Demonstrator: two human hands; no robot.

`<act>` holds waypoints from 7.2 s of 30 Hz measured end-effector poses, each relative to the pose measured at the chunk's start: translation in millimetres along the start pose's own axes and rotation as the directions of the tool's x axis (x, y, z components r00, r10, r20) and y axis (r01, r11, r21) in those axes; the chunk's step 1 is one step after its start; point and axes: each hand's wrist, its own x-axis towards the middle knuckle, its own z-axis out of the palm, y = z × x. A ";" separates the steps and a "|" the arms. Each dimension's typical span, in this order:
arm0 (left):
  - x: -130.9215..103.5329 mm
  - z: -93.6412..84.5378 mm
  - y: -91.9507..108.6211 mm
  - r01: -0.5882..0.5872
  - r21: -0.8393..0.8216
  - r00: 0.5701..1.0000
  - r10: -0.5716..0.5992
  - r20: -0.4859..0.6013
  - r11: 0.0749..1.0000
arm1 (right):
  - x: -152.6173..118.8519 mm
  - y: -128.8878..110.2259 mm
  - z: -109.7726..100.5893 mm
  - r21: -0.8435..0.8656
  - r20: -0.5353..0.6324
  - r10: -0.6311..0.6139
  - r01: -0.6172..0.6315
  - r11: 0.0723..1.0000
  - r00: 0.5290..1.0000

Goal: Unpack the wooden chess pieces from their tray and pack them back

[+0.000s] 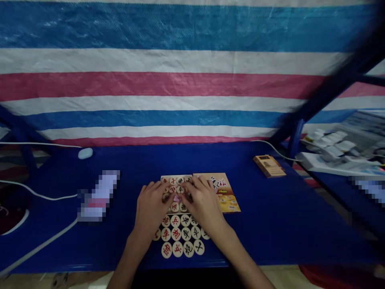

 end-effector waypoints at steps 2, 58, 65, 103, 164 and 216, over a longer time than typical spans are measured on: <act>0.4 0.1 -0.6 0.004 -0.017 1.000 -0.004 -0.013 1.000 | -0.6 1.8 0.8 0.015 -0.013 0.004 -0.004 1.000 1.000; -92.7 -27.8 -10.6 0.030 -0.414 0.998 -0.053 -0.044 0.910 | -98.4 5.9 -21.8 0.380 -0.075 0.126 -0.088 0.921 0.989; -90.3 -26.6 -11.5 -0.003 -0.425 1.000 0.000 -0.007 0.905 | -95.6 4.9 -21.2 0.346 -0.094 0.119 -0.080 0.935 0.988; 46.5 -8.6 -29.1 -0.220 -0.220 0.975 0.216 -0.043 0.950 | 34.4 29.6 -26.1 0.026 -0.002 -0.223 0.223 0.974 0.975; -93.3 -34.6 -31.3 0.037 -0.284 0.999 -0.036 0.010 0.958 | -104.7 18.4 -34.6 0.232 -0.160 0.038 0.000 0.973 0.986; -6.7 -20.7 14.0 0.039 0.118 0.991 -0.054 0.124 0.992 | -8.4 -8.3 -18.2 -0.070 0.098 0.219 -0.213 0.975 0.971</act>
